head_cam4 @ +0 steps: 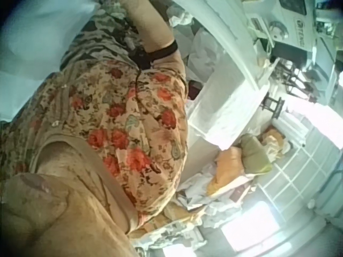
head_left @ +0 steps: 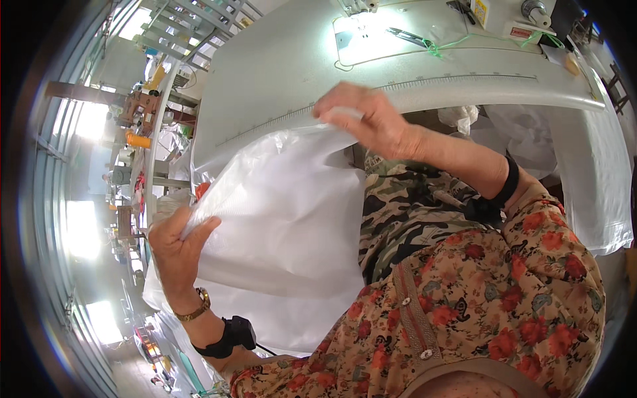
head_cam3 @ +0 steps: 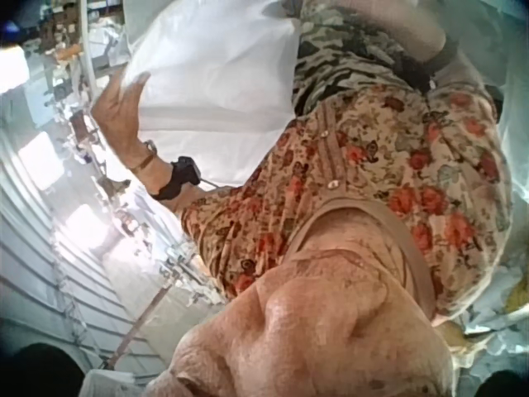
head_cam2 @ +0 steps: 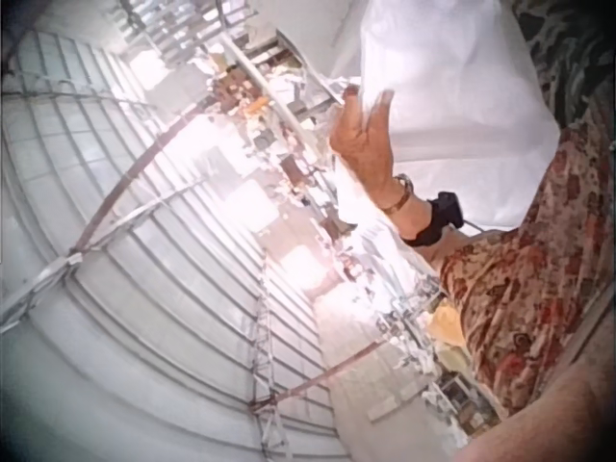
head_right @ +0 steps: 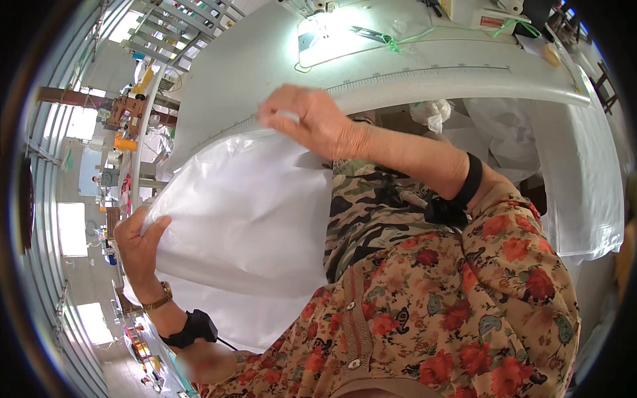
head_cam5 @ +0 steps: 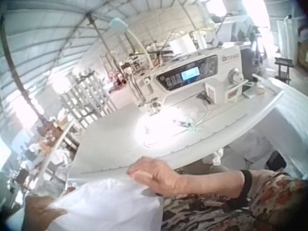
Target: The person trims thread with shears, folds the edges of a plastic bag, and stitches the material using a sewing machine. After sewing, they pull the bag from the machine, shake it out, and fold the next section to repeat the process.
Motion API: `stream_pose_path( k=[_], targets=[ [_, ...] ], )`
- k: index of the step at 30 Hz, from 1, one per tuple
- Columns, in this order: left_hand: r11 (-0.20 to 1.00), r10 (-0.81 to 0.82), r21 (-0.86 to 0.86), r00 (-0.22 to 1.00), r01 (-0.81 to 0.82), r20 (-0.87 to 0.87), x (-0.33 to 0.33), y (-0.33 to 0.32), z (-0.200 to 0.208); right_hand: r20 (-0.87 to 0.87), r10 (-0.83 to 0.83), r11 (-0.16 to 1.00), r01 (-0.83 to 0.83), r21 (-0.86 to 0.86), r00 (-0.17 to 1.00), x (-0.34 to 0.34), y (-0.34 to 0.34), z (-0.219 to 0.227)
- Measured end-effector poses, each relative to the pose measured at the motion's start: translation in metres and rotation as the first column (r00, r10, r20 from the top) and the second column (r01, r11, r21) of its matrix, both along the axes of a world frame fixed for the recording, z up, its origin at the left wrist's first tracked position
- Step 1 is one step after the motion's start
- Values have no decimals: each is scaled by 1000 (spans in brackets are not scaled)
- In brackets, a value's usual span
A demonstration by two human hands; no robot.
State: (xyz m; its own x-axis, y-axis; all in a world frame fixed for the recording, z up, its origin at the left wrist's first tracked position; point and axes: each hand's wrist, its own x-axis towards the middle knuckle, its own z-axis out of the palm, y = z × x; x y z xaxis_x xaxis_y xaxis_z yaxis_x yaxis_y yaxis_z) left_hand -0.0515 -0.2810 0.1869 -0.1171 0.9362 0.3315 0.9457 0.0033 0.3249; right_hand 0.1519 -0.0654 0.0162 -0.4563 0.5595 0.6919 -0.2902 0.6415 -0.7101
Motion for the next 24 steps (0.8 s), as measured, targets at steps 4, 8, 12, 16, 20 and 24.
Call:
stream_pose_path(
  k=[4,8,12,16,20,24],
  targets=[
    [998,21,-50,995,-26,-93,-3,-9,12,119,-110,960,74,270,987,-16,-9,-31],
    [996,92,-22,996,-92,-14,2,-10,16,-39,-317,838,299,456,948,-14,-17,-43],
    [996,88,-25,996,-87,1,0,-11,20,216,-98,783,-58,619,972,-20,-41,-56],
    [997,75,-34,997,-76,-29,2,-12,24,121,-180,845,91,528,976,-45,-30,-70],
    [997,73,-26,989,-77,-125,4,-12,26,120,-258,913,202,354,959,-38,-16,-41],
    [994,92,-42,986,-99,-139,4,-33,32,84,-276,942,252,223,958,-48,-26,-33]
  ],
)
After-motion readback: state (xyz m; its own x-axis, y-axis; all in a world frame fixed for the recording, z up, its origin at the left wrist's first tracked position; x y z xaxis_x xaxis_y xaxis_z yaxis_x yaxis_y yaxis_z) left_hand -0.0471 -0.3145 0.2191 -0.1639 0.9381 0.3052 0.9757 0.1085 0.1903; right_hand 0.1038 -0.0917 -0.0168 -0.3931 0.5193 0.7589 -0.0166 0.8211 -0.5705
